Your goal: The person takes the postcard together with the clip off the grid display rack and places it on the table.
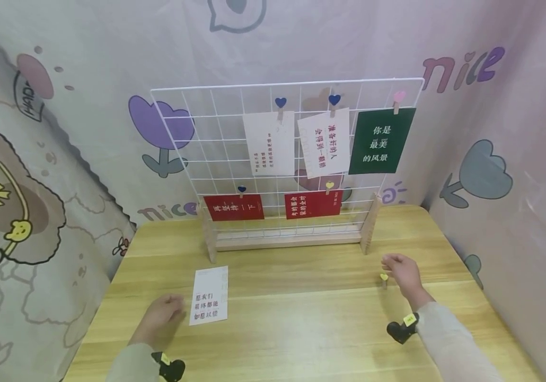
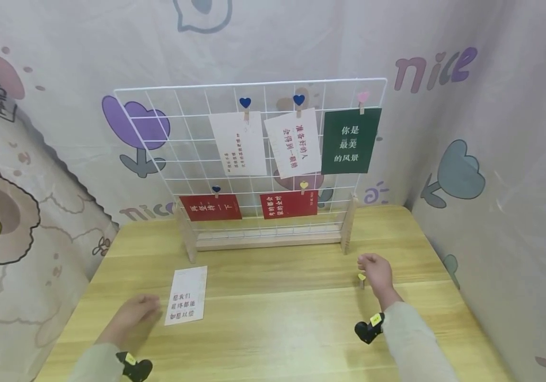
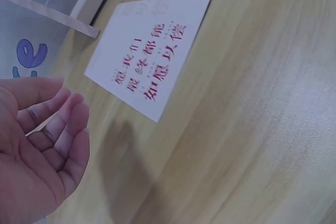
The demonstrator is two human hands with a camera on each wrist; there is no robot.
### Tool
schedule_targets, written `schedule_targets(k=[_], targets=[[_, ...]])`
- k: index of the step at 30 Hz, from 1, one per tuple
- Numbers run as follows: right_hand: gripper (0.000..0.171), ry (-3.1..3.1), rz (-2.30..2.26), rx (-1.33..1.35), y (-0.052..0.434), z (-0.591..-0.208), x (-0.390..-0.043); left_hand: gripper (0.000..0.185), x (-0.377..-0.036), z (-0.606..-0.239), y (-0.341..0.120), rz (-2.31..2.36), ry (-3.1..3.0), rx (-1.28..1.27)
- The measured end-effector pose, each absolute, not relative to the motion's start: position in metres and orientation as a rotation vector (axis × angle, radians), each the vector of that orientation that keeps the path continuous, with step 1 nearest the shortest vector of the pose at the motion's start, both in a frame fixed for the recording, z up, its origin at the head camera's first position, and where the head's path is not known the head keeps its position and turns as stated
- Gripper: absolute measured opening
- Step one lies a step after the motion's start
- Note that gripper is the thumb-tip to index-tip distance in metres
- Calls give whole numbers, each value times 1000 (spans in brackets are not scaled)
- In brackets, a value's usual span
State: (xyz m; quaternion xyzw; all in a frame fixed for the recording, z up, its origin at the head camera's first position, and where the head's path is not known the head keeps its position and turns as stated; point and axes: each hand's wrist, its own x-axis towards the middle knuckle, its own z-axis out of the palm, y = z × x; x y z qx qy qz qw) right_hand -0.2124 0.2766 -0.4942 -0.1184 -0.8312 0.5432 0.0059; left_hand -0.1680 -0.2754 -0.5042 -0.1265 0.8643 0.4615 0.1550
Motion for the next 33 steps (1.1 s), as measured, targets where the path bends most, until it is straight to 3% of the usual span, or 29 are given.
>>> schedule_targets(k=[13,33], targets=[[46,-2562,1774,-273,257,-470,-218,42,-175,-487,-266,1413,2480,-365],[48,-2490,1767,-82,224,-404,-228,44,-197,-435,-234,1601,2494,-136]])
